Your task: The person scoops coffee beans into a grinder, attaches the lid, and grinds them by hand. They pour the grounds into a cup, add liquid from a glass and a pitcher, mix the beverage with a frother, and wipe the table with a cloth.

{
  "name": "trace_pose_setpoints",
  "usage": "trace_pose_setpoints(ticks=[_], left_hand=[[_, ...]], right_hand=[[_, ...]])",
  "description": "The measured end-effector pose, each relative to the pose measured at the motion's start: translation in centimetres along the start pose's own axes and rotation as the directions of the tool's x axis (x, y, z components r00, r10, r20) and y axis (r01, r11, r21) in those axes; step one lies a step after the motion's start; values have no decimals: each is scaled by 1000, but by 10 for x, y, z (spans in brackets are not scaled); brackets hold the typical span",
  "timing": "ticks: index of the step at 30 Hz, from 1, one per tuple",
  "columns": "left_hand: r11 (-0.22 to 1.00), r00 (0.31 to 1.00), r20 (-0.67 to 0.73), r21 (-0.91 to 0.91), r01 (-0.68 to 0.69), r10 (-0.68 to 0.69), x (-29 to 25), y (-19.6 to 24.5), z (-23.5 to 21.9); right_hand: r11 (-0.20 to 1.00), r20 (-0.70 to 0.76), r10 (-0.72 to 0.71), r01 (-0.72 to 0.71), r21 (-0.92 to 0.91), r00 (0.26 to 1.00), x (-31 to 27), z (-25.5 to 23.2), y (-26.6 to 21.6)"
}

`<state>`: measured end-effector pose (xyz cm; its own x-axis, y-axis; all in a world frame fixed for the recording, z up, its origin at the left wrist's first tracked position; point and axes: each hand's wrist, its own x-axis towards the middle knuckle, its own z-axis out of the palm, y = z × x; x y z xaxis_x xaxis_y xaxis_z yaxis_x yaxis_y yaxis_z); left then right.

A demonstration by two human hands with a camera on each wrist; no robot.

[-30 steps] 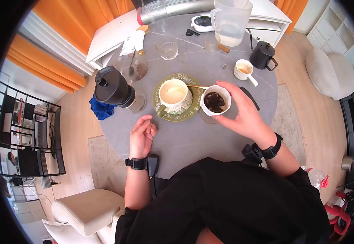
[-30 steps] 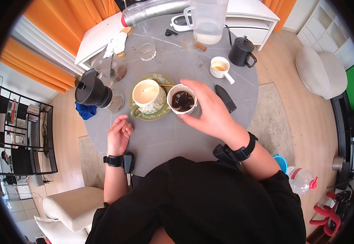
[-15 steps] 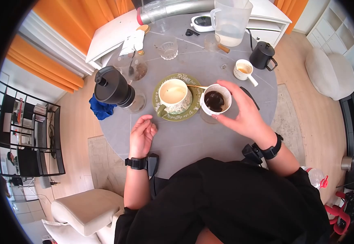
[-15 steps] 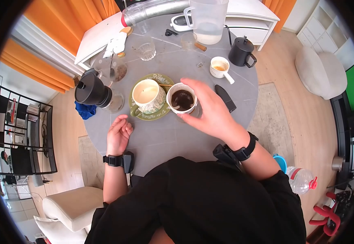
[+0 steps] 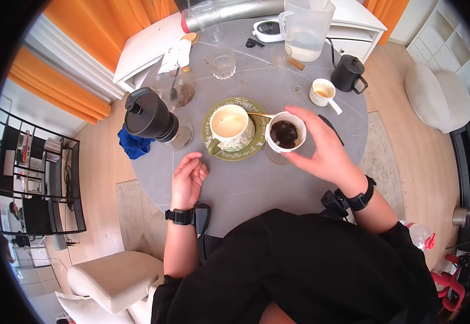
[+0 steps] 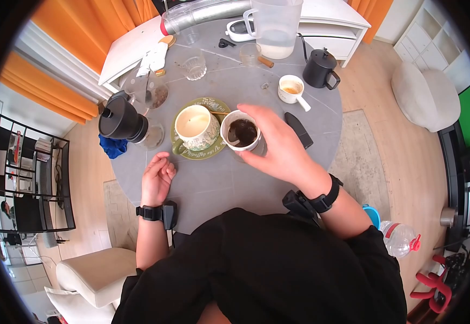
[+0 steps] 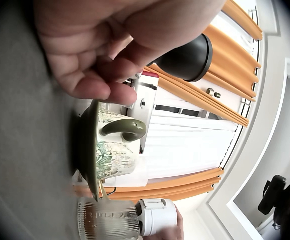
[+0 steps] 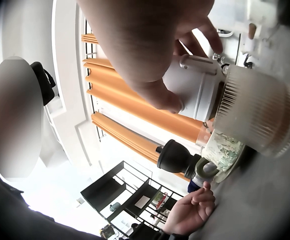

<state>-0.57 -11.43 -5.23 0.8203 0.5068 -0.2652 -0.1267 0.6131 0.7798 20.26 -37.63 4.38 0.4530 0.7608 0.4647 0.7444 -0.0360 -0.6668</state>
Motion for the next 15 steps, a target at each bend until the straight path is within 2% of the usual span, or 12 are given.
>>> trace_pose_setpoints(ticks=[3, 7, 10, 13, 15], left_hand=[[1000, 1000, 8, -4, -2, 2, 0, -1, -2], [1000, 1000, -24, 17, 3, -3, -1, 1, 4], [1000, 1000, -19, 21, 6, -6, -1, 2, 4], [1000, 1000, -23, 22, 7, -6, -2, 2, 5], [1000, 1000, -27, 28, 6, -5, -1, 2, 5]], right_hand=[[998, 2, 6, -6, -62, 1000, -2, 0, 2], [999, -9, -12, 12, -41, 1000, 0, -2, 1], [1000, 33, -24, 24, -13, 999, 1, -2, -1], [997, -19, -16, 14, -72, 1000, 0, -3, 3], [1000, 26, 18, -18, 20, 1000, 1, -4, -2]])
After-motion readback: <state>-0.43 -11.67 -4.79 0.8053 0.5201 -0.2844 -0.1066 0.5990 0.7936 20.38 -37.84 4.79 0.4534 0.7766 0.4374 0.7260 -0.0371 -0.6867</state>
